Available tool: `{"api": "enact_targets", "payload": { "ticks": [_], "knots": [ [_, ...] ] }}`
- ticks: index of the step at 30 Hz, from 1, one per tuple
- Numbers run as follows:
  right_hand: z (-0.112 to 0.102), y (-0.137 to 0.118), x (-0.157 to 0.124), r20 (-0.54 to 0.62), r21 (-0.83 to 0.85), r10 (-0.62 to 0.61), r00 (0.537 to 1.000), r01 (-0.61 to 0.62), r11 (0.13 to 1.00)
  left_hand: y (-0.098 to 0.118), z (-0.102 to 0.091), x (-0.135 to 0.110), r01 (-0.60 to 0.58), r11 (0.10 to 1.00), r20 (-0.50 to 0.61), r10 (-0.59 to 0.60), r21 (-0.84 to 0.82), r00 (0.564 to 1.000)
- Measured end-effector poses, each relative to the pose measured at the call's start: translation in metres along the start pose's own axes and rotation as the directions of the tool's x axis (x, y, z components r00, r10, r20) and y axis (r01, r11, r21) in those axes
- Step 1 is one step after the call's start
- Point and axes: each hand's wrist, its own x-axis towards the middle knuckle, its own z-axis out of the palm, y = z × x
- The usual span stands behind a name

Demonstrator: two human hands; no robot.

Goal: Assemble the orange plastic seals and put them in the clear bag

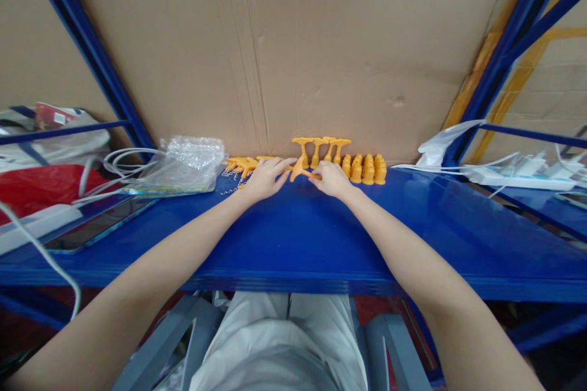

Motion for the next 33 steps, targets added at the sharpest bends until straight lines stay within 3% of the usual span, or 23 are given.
{"api": "enact_targets", "payload": {
  "ticks": [4,9,14,22,28,33],
  "knots": [
    [-0.001,0.011,0.005,0.005,0.089,0.16,0.987,-0.16,0.983,-0.019,0.006,-0.002,0.111,0.993,0.015,-0.112,0.043,0.994],
    [-0.005,0.017,0.014,-0.024,0.218,0.25,0.968,-0.239,0.946,-0.04,0.023,-0.008,0.181,0.981,0.193,-0.191,0.07,0.962],
    [-0.01,0.012,0.029,-0.001,0.177,0.319,0.948,-0.313,0.933,-0.049,0.034,-0.01,0.203,0.974,0.335,-0.226,0.104,0.915],
    [0.0,-0.004,0.075,-0.01,0.087,0.369,0.929,-0.367,0.926,-0.032,0.025,-0.001,0.276,0.934,0.4,-0.348,0.227,0.848],
    [0.018,-0.018,0.101,-0.035,0.053,0.402,0.915,-0.4,0.915,-0.017,0.008,0.003,0.227,0.918,0.49,-0.369,0.326,0.79],
    [0.03,-0.027,0.111,-0.039,0.012,0.416,0.909,-0.416,0.909,-0.005,-0.002,0.005,0.231,0.91,0.504,-0.387,0.345,0.772]
  ]
}}
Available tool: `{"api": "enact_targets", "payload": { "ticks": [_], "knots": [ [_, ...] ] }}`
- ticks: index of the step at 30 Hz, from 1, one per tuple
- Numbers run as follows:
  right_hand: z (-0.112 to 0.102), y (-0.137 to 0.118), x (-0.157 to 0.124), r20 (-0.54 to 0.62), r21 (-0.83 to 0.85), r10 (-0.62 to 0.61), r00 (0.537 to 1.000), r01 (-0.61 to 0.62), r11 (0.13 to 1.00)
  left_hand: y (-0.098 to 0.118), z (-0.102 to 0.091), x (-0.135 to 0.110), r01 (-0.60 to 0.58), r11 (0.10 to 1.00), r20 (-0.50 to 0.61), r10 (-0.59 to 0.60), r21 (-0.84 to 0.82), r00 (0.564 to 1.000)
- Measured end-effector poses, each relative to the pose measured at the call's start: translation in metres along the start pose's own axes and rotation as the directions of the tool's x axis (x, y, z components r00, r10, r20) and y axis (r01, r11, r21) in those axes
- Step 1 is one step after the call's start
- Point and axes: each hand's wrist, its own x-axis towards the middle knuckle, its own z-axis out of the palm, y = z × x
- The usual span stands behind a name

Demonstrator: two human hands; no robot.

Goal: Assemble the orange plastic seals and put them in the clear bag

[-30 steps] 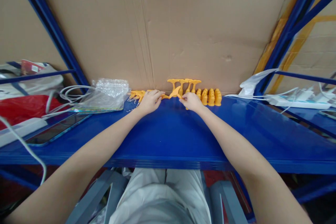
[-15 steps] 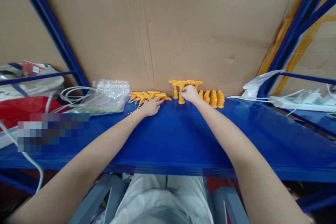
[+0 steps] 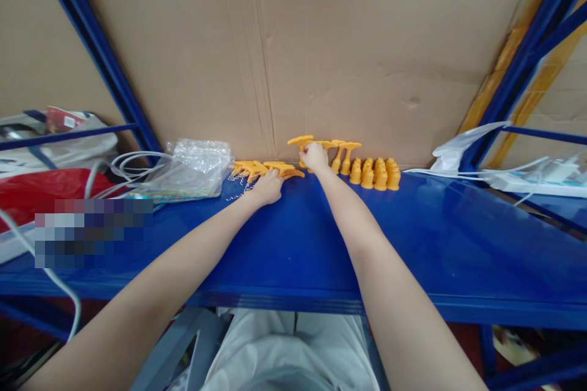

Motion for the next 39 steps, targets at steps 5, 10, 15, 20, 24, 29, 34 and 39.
{"api": "enact_targets", "payload": {
  "ticks": [5,10,15,20,24,29,34,39],
  "knots": [
    [0.016,-0.003,0.001,0.05,-0.037,-0.005,0.999,0.007,0.999,0.005,-0.008,-0.007,0.009,0.998,0.023,-0.011,0.055,1.0],
    [0.028,-0.004,0.009,0.102,0.0,0.038,0.994,-0.038,0.999,0.009,-0.013,-0.013,0.034,0.998,0.045,-0.037,0.047,0.998],
    [0.037,-0.004,0.022,0.14,0.057,0.076,0.987,-0.084,0.995,0.015,-0.017,-0.017,0.082,0.996,0.041,-0.084,0.034,0.996],
    [0.039,-0.005,0.026,0.115,0.086,0.108,0.987,-0.118,0.989,0.016,-0.018,-0.019,0.097,0.995,0.033,-0.098,0.016,0.995],
    [0.037,-0.005,0.024,0.081,0.048,0.088,0.993,-0.092,0.995,0.016,-0.018,-0.02,0.092,0.995,0.041,-0.093,0.026,0.995],
    [0.034,-0.005,0.018,0.047,-0.007,0.12,0.992,-0.12,0.993,0.015,-0.019,-0.02,0.092,0.996,0.068,-0.093,0.021,0.993],
    [0.032,-0.005,0.014,0.054,-0.014,0.148,0.988,-0.147,0.989,0.015,-0.021,-0.021,0.082,0.997,0.079,-0.083,0.014,0.993],
    [0.032,-0.006,0.012,0.086,0.007,0.155,0.984,-0.156,0.988,0.015,-0.021,-0.021,0.08,0.997,0.076,-0.081,0.014,0.994]
  ]
}}
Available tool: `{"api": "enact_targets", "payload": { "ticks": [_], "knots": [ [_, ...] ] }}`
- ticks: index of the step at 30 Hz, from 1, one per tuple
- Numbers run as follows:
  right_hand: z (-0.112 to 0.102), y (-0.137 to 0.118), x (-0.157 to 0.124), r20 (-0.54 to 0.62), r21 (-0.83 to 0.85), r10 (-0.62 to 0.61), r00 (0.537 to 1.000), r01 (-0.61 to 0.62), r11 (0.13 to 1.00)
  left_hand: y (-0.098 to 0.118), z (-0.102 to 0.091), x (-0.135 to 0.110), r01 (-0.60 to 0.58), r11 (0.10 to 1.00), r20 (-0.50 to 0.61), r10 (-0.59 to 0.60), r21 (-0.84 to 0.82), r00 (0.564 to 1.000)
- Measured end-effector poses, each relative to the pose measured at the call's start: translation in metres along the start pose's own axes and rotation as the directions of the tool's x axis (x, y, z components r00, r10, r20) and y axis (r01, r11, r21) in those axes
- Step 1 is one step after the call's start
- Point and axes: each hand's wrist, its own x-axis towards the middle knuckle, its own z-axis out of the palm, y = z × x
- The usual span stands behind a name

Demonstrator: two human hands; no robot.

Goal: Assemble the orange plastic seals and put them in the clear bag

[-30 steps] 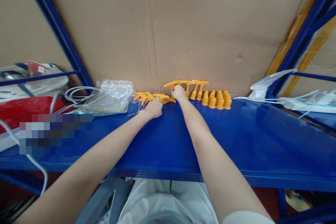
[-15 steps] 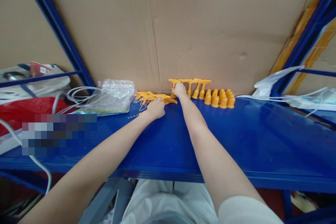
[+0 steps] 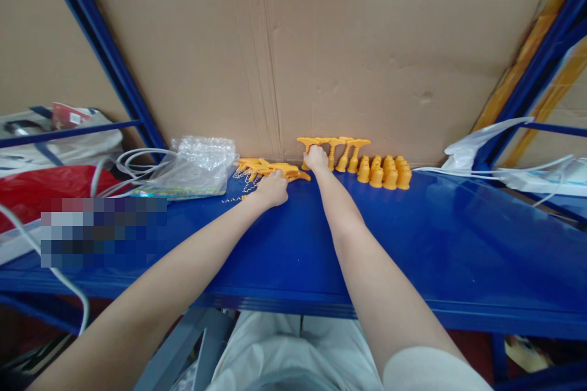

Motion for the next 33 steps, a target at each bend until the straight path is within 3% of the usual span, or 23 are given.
{"api": "enact_targets", "payload": {
  "ticks": [25,33],
  "knots": [
    [-0.004,0.0,-0.008,0.057,-0.016,-0.034,0.998,0.035,0.999,-0.001,0.002,0.001,-0.005,1.0,-0.007,0.006,0.017,1.0],
    [-0.025,0.005,-0.019,0.048,-0.169,-0.143,0.989,0.149,0.974,0.002,0.002,0.001,-0.024,1.0,-0.098,0.026,0.021,0.995]
  ]
}}
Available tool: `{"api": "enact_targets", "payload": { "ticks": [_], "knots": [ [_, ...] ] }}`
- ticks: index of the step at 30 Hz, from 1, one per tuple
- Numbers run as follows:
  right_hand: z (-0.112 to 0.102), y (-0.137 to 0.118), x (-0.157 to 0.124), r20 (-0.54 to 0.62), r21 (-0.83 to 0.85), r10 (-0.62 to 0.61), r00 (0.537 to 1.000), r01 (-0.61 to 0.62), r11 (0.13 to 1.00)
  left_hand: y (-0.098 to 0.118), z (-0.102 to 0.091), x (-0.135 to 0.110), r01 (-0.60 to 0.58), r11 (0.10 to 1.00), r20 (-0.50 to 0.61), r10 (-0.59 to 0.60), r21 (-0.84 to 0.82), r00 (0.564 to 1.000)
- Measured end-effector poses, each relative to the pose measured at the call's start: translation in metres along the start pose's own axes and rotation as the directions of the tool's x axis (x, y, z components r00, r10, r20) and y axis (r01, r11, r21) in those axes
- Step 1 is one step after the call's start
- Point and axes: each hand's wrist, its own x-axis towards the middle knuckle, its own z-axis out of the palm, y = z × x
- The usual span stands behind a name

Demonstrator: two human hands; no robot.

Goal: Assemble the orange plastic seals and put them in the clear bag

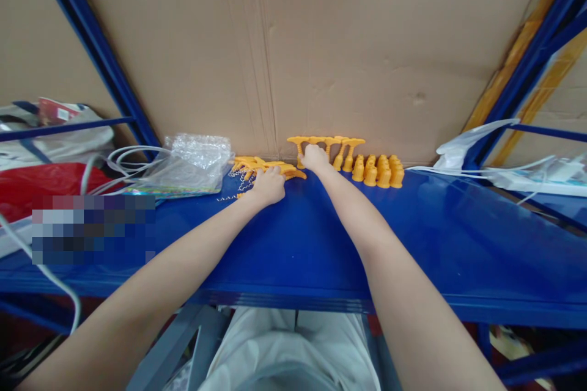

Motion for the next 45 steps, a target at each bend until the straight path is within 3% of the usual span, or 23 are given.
{"api": "enact_targets", "payload": {
  "ticks": [6,11,17,20,27,33,38,45],
  "knots": [
    [-0.041,0.029,-0.032,0.059,-0.153,-0.067,0.996,0.076,0.985,-0.001,0.0,0.002,0.015,0.999,-0.077,-0.018,-0.028,0.997],
    [-0.066,0.072,-0.052,0.033,-0.254,0.028,0.999,-0.019,0.967,-0.002,-0.002,0.003,0.029,0.997,-0.116,-0.038,-0.078,0.993],
    [-0.054,0.127,-0.069,-0.065,-0.259,0.076,0.995,-0.09,0.962,0.007,-0.005,0.0,-0.013,0.995,-0.1,0.003,-0.102,0.995],
    [-0.041,0.142,-0.076,-0.027,-0.283,0.064,0.998,-0.069,0.957,0.013,-0.007,-0.003,-0.061,0.993,-0.078,0.053,-0.099,0.996],
    [-0.03,0.145,-0.081,-0.019,-0.263,0.034,0.999,-0.038,0.964,0.023,-0.004,-0.006,-0.117,0.981,0.045,0.125,-0.152,0.991],
    [-0.027,0.14,-0.087,-0.022,-0.219,0.003,1.0,-0.008,0.976,0.021,0.007,0.002,-0.213,0.959,-0.018,0.213,-0.188,0.977],
    [-0.024,0.145,-0.085,-0.064,-0.168,0.0,0.998,-0.011,0.986,0.009,0.008,0.002,-0.187,0.976,-0.092,0.177,-0.115,0.98],
    [-0.021,0.148,-0.081,-0.13,-0.119,0.008,0.992,-0.023,0.993,-0.001,0.013,0.004,-0.195,0.975,0.011,0.198,-0.107,0.98]
  ]
}}
